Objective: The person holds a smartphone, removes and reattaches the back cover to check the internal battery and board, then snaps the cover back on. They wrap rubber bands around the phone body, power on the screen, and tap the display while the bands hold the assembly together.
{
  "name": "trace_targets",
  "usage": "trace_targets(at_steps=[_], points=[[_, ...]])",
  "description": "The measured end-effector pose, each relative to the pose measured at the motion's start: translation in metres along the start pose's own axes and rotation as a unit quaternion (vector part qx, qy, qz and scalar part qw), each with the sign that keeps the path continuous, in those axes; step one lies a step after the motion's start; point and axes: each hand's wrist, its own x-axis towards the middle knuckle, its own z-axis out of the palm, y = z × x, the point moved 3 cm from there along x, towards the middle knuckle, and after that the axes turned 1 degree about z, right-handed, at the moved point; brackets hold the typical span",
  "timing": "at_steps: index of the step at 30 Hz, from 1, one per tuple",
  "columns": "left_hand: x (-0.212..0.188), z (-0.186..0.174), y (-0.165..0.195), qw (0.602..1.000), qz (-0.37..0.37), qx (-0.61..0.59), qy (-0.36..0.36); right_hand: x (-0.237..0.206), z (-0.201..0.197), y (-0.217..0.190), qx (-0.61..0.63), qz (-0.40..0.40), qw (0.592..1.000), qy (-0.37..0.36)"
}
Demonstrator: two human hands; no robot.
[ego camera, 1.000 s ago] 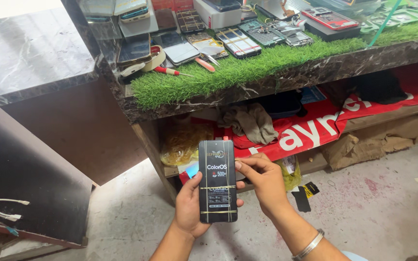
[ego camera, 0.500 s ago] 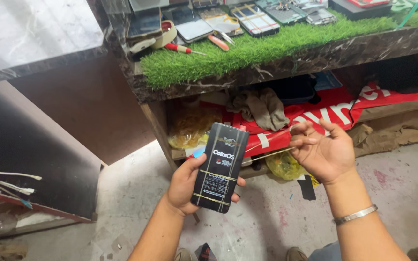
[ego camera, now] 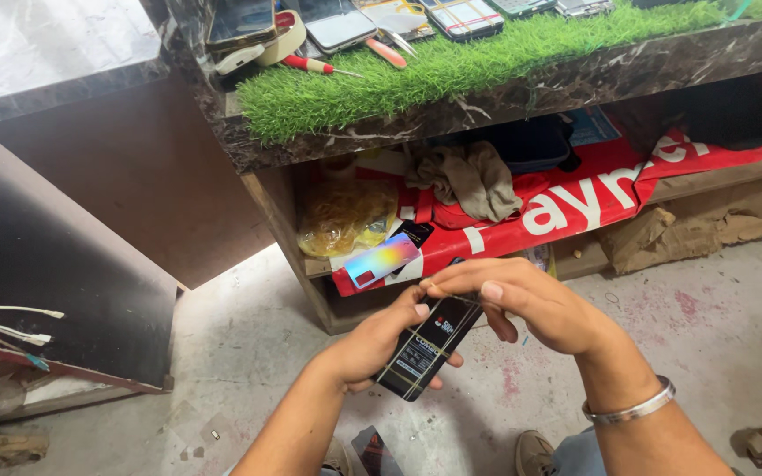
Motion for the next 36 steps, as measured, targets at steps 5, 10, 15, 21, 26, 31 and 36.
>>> trace_targets(at_steps=[5,10,15,21,26,31,36], points=[[-0.005,0.004,0.005,0.998,0.035,-0.041,-0.020,0.000,0.003,-0.003,-0.026,-0.052,0.998,-0.002],[-0.004,0.010,0.011,0.983,0.099,-0.140,-0.060,-0.002,0.004,0.000,-0.070,-0.167,0.983,0.009],[-0.011,0.014,0.021,0.960,0.149,-0.223,-0.086,-0.010,-0.005,0.014,0.142,-0.218,0.957,0.125],[-0.014,0.011,0.026,0.932,0.226,-0.279,-0.056,-0.008,-0.032,0.042,0.569,-0.287,0.736,0.227],[-0.014,0.001,0.024,0.930,0.242,-0.267,-0.066,0.000,-0.031,0.060,0.716,-0.255,0.616,0.204],[-0.013,-0.008,0.021,0.920,0.230,-0.316,0.011,0.005,-0.023,0.066,0.703,-0.238,0.630,0.227],[-0.016,-0.004,0.025,0.924,0.253,-0.285,-0.012,0.016,-0.010,0.069,0.743,-0.222,0.594,0.212]])
